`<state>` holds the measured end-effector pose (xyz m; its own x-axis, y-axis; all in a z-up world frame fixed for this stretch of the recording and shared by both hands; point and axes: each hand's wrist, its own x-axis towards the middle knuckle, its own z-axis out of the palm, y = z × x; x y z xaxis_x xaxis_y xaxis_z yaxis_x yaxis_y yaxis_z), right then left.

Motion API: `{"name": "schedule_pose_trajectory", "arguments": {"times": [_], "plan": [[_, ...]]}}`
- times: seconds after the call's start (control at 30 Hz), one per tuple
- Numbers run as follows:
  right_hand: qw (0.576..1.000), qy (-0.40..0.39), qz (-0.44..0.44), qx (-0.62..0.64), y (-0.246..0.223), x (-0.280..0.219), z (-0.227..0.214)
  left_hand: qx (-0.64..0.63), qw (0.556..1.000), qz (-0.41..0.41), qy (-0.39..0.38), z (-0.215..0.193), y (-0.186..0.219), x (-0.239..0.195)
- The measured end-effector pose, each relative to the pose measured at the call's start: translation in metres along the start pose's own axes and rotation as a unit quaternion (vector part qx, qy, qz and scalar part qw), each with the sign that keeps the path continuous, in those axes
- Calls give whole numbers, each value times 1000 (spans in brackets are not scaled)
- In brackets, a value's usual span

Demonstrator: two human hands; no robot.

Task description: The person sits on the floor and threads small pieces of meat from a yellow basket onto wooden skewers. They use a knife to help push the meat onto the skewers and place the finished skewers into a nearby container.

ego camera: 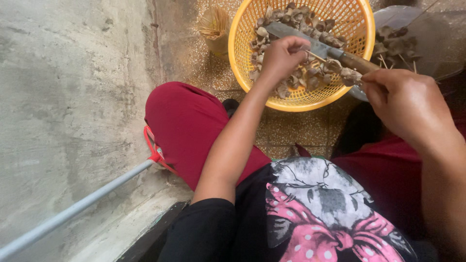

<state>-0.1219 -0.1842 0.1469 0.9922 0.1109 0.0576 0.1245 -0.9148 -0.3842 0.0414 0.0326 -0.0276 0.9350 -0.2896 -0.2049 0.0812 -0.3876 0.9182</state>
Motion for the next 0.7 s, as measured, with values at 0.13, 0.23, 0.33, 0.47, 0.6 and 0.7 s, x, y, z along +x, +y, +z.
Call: {"name": "schedule_pose_trajectory", "arguments": {"times": [0.13, 0.23, 0.33, 0.47, 0.6, 0.7], "plan": [[1000, -2, -2, -9, 0, 0, 2, -173, 984, 43, 10, -10, 3, 2], [999, 29, -15, 16, -10, 3, -4, -221, 974, 41, 11, -9, 2, 4], [999, 35, -23, 22, -21, 6, -12, -238, 970, 57, 3, -6, 1, 5], [998, 47, -20, 25, -31, 6, -18, -245, 965, 89, 6, -4, 2, 4], [998, 63, -18, 13, -32, 3, -18, -281, 949, 139, 40, -3, 12, -2], [996, 83, -23, 6, -30, -1, -15, -304, 936, 170, 57, -1, 21, -9]]}}
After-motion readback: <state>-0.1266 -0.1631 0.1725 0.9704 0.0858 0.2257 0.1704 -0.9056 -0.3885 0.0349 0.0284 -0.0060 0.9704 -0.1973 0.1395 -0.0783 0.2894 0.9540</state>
